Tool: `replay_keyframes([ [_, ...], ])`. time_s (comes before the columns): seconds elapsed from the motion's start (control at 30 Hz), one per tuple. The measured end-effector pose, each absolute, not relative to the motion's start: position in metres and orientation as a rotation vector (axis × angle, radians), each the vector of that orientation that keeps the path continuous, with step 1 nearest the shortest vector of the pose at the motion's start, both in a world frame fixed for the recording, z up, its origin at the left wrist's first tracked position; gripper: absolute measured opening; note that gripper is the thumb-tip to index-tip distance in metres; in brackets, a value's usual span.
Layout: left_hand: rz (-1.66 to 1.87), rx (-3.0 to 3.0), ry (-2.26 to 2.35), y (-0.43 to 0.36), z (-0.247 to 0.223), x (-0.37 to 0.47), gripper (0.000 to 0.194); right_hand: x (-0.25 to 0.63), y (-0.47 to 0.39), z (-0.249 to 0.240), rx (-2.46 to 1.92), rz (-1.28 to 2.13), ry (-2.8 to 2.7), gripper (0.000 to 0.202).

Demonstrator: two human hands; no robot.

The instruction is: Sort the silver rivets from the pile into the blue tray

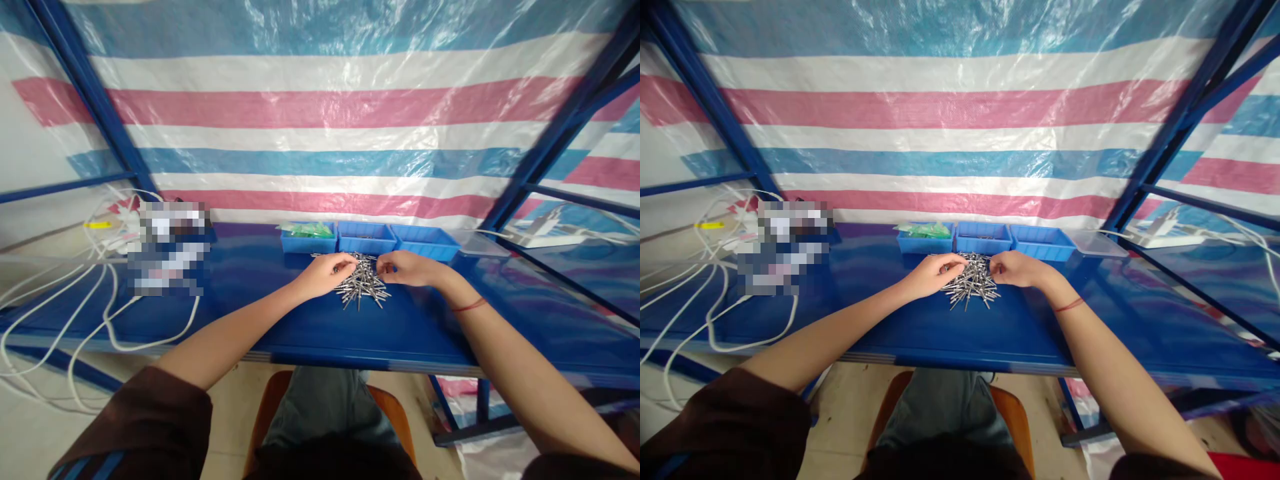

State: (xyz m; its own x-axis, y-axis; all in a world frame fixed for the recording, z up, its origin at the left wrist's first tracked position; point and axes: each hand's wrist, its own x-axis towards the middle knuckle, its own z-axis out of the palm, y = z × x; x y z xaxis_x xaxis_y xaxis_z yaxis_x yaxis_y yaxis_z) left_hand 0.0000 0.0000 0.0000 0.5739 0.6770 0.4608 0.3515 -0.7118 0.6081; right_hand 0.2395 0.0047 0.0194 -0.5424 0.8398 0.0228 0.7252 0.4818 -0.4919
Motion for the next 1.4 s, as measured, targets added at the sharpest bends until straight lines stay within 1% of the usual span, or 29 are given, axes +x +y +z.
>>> replay_keyframes([
  [0.17,0.987,2.38,0.813,0.002,-0.002,0.0,0.021,0.24,0.005,0.021,-1.315,0.53,-2.424,0.006],
  [0.27,1.049,2.394,0.841,0.004,-0.004,-0.001,0.022,0.232,-0.001,0.028,-1.229,0.449,-2.358,0.006],
  [0.4,1.037,2.4,0.877,0.005,-0.005,-0.001,0.03,0.214,-0.013,0.036,-1.069,0.514,-2.303,0.006],
  [0.57,0.947,2.463,0.831,0.005,-0.004,0.0,0.022,0.2,-0.019,0.033,-1.015,0.562,-2.219,0.007],
  [0.83,1.066,2.389,0.821,0.002,-0.003,0.001,0.02,0.192,-0.022,0.034,-0.985,0.65,-2.038,0.023],
  [1.1,1.106,2.367,0.789,0.004,-0.005,0.002,0.018,0.189,-0.015,0.027,-1.08,0.482,-1.975,0.035],
  [1.27,1.101,2.326,0.819,0.004,-0.005,0.001,0.017,0.184,-0.021,0.029,-1.008,0.448,-2.024,0.032],
  [1.4,1.179,2.32,0.854,0.005,-0.004,0.0,0.016,0.186,-0.024,0.032,-0.987,0.312,-2.11,0.025],
])
